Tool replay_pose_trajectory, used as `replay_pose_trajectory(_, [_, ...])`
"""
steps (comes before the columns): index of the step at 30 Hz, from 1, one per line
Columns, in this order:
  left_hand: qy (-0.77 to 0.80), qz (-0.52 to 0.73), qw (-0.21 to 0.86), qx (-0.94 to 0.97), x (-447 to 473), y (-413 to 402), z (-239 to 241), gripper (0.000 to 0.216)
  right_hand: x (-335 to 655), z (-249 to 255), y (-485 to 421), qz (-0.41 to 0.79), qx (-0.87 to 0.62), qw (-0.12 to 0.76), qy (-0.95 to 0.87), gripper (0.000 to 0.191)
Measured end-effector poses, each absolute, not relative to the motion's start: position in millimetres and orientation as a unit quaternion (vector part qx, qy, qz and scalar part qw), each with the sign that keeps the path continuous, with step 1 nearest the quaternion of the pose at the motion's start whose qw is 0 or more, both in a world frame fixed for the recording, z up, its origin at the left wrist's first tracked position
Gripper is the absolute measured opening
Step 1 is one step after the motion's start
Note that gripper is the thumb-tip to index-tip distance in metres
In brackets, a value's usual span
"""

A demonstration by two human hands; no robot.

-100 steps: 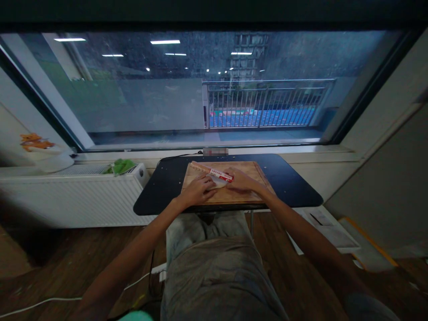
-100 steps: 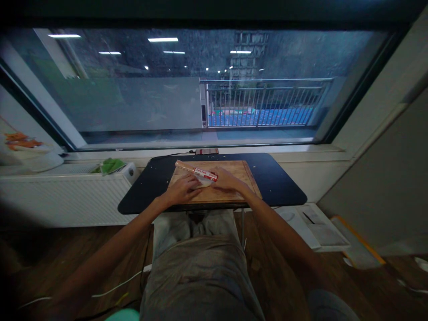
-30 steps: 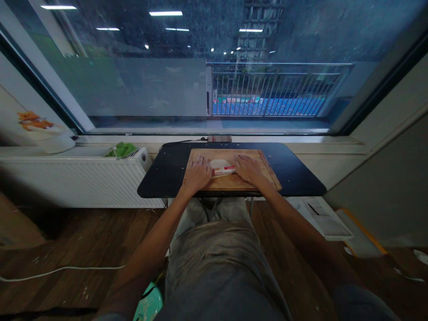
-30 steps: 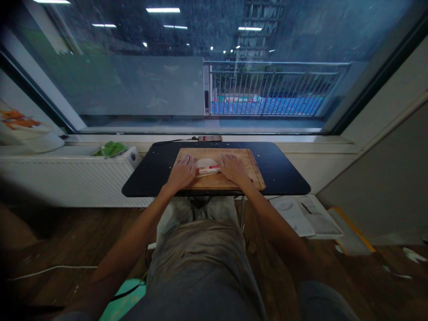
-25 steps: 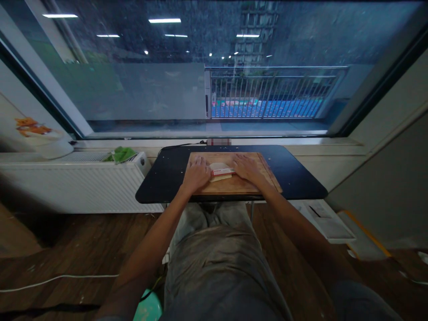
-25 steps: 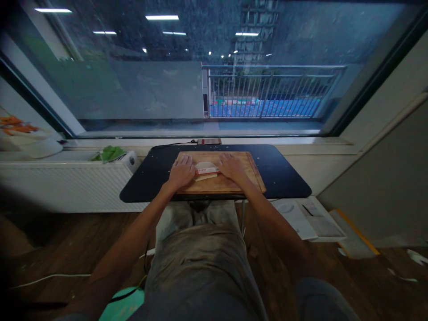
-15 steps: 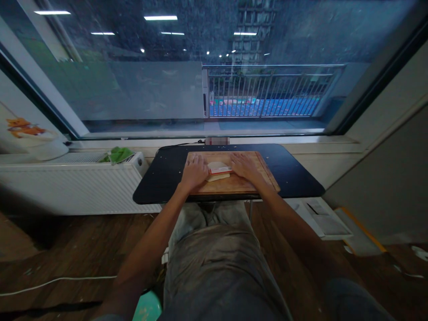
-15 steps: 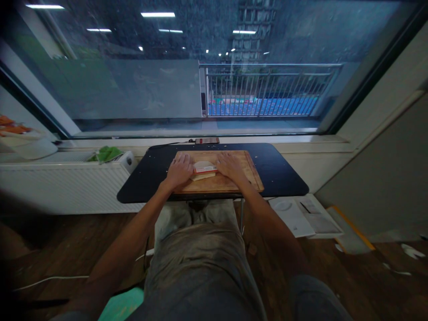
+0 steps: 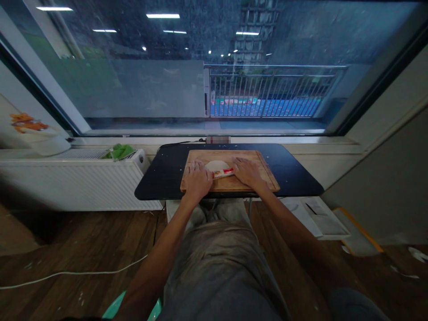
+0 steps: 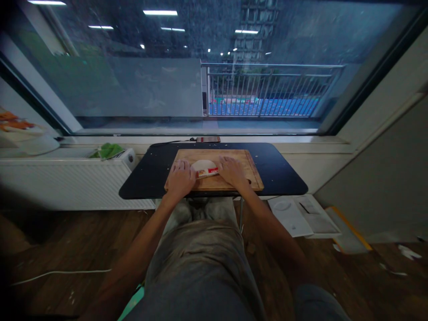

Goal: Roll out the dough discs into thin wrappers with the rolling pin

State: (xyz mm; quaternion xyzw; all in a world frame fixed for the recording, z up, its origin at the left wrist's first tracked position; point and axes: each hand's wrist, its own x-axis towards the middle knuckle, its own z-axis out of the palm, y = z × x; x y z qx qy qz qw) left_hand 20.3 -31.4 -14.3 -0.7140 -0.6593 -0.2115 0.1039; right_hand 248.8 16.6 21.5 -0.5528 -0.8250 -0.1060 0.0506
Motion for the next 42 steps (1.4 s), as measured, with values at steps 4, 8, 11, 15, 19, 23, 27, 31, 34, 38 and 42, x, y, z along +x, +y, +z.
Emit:
replay_pose_trajectory(4, [-0.659, -0.22, 0.104, -0.712, 19, -29, -15, 0.064, 252, 12, 28, -0.104, -0.553, 0.074, -0.824, 0.056])
replay_pose_trajectory(8, [-0.659, -0.2, 0.111, -0.717, 13, -18, -12, 0.063, 252, 7, 52, -0.114, -0.515, 0.076, -0.846, 0.052])
replay_pose_trajectory(11, [-0.663, -0.178, 0.114, -0.719, 8, -3, -8, 0.061, 249, 5, 73, -0.119, -0.487, 0.065, -0.863, 0.048])
replay_pose_trajectory(15, [-0.664, -0.174, 0.106, -0.72, 3, 13, -5, 0.059, 247, 3, 90, -0.142, -0.456, 0.068, -0.876, 0.052])
replay_pose_trajectory(19, [-0.658, -0.185, 0.102, -0.723, 2, 10, -7, 0.06, 249, 1, 82, -0.14, -0.454, 0.08, -0.876, 0.054])
replay_pose_trajectory(23, [-0.637, -0.206, 0.108, -0.735, 6, -8, -11, 0.058, 250, 2, 58, -0.129, -0.485, 0.089, -0.86, 0.051])
replay_pose_trajectory(27, [-0.627, -0.215, 0.102, -0.742, 10, -23, -13, 0.056, 248, 7, 35, -0.124, -0.53, 0.096, -0.833, 0.055])
replay_pose_trajectory(31, [-0.635, -0.217, 0.105, -0.734, 17, -35, -13, 0.056, 247, 12, 18, -0.104, -0.565, 0.096, -0.813, 0.058])
replay_pose_trajectory(34, [-0.648, -0.209, 0.104, -0.725, 23, -42, -11, 0.059, 247, 11, 12, -0.099, -0.575, 0.101, -0.806, 0.057])
replay_pose_trajectory(38, [-0.658, -0.211, 0.099, -0.716, 24, -41, -10, 0.061, 247, 9, 14, -0.104, -0.58, 0.117, -0.8, 0.057])
replay_pose_trajectory(42, [-0.647, -0.206, 0.1, -0.728, 14, -28, -11, 0.058, 244, 10, 31, -0.119, -0.551, 0.112, -0.818, 0.055])
